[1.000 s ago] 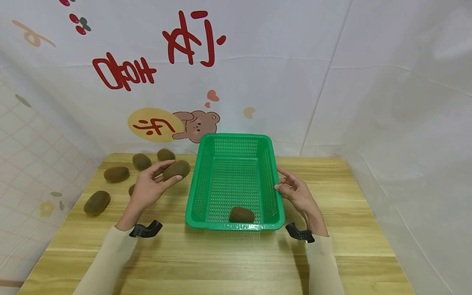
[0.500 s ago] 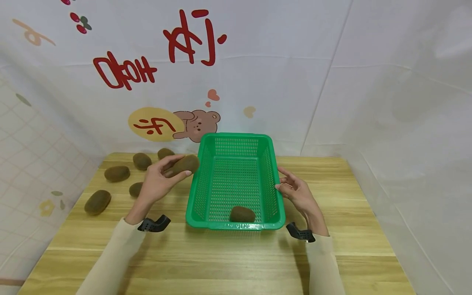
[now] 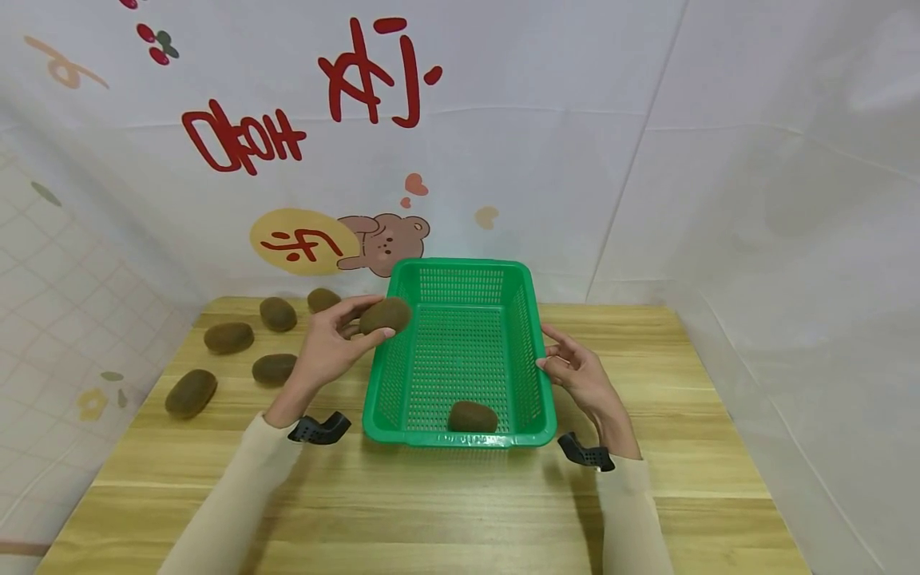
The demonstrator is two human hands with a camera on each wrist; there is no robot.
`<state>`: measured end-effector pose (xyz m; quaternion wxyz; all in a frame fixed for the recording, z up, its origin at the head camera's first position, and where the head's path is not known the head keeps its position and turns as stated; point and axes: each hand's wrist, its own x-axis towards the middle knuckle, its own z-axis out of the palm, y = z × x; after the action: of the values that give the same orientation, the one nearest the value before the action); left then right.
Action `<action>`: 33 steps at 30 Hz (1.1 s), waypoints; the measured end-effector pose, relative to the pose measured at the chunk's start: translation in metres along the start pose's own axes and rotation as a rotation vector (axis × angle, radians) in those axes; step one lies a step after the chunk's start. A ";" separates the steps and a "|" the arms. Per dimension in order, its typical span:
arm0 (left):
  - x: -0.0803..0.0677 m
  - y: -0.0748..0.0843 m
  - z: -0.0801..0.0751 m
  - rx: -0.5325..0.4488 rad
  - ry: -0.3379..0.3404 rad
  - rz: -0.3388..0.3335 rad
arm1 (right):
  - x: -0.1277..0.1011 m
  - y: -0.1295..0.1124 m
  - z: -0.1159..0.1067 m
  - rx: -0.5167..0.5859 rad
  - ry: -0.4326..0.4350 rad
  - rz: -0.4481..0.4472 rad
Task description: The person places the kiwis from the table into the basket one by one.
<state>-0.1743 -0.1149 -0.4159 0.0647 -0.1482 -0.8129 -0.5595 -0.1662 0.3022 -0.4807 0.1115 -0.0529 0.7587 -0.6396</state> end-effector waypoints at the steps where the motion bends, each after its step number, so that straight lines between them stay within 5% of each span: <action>1: 0.001 0.001 0.001 0.002 -0.007 0.001 | 0.000 0.000 0.000 0.003 -0.003 -0.002; 18: 0.005 0.004 0.016 -0.009 -0.073 0.037 | 0.001 0.001 -0.001 -0.002 0.002 -0.003; 33: 0.000 -0.004 -0.003 0.061 -0.037 0.046 | 0.000 -0.001 0.002 0.025 0.000 -0.012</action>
<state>-0.1758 -0.1190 -0.4183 0.0669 -0.1753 -0.8271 -0.5299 -0.1654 0.3000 -0.4801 0.1082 -0.0563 0.7505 -0.6496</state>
